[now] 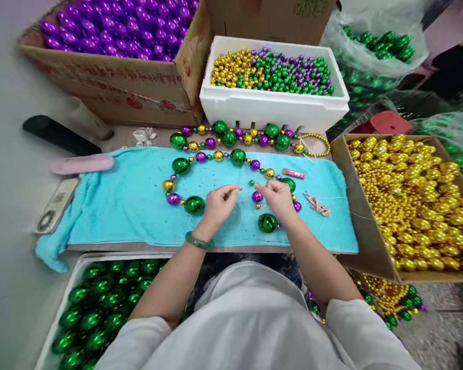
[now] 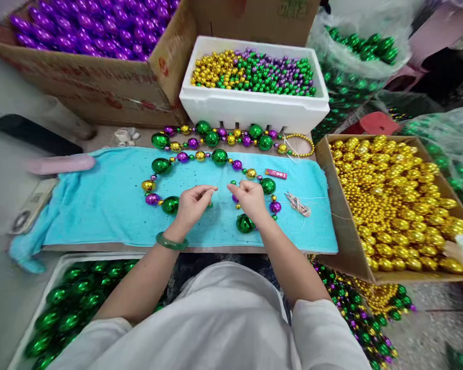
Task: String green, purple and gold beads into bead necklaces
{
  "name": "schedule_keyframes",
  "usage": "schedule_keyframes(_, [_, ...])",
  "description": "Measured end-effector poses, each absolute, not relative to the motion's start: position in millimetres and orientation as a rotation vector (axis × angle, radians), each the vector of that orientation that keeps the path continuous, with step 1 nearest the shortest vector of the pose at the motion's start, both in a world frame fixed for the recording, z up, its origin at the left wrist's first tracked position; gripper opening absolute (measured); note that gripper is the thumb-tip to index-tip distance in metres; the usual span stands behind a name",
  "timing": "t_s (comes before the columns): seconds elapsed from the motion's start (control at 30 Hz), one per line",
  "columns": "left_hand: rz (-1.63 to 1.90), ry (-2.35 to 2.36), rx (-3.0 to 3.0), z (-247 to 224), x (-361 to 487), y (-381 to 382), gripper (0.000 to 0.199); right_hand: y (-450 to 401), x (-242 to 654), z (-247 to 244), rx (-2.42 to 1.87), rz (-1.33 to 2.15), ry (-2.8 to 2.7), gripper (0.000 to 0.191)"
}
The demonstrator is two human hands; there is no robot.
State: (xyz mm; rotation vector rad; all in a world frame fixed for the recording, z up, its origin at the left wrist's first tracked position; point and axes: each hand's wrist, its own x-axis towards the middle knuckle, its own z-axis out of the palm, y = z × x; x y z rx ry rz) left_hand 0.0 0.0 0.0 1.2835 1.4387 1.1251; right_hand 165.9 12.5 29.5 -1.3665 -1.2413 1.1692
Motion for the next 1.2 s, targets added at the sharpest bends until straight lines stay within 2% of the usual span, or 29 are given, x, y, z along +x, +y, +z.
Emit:
schedule_keyframes(0.23, [1.184, 1.316, 1.023, 4.5, 7.6, -1.6, 0.026, 12.8, 173.5, 20.3, -1.417, 1.162, -1.214, 0.058])
schedule_keyframes(0.3, [1.203, 1.29, 0.951, 5.7, 10.0, -2.0, 0.026, 10.9, 173.4, 18.0, -1.456, 1.158, -1.292, 0.047])
schedule_keyframes(0.4, [1.186, 1.286, 0.94, 8.7, 13.0, -3.5, 0.026, 5.8, 170.1, 18.8, -1.445, 1.129, -1.472, 0.021])
schedule_keyframes(0.5, [1.16, 1.308, 0.963, 11.9, 15.4, -5.7, 0.025, 1.6, 164.6, 21.5, -1.416, 1.023, -1.618, 0.03])
schedule_keyframes(0.63, [1.15, 1.334, 1.038, 12.6, 17.3, -8.9, 0.022, 1.2, 158.4, 20.2, -1.416, 0.908, -1.668, 0.017])
schedule_keyframes(0.9, [1.184, 1.419, 1.242, 6.3, 17.2, -10.1, 0.016, 1.7, 154.3, 14.8, -1.443, 0.885, -1.637, 0.019])
schedule_keyframes(1.07, [1.093, 1.319, 1.418, 7.2, 6.4, -7.2, 0.028, 2.1, 155.8, 14.6, -1.46, 0.9, -1.663, 0.017])
schedule_keyframes(1.2, [1.062, 1.336, 1.539, 7.7, 1.4, -5.2, 0.018, 0.9, 157.6, 16.0, -1.452, 0.866, -1.726, 0.016])
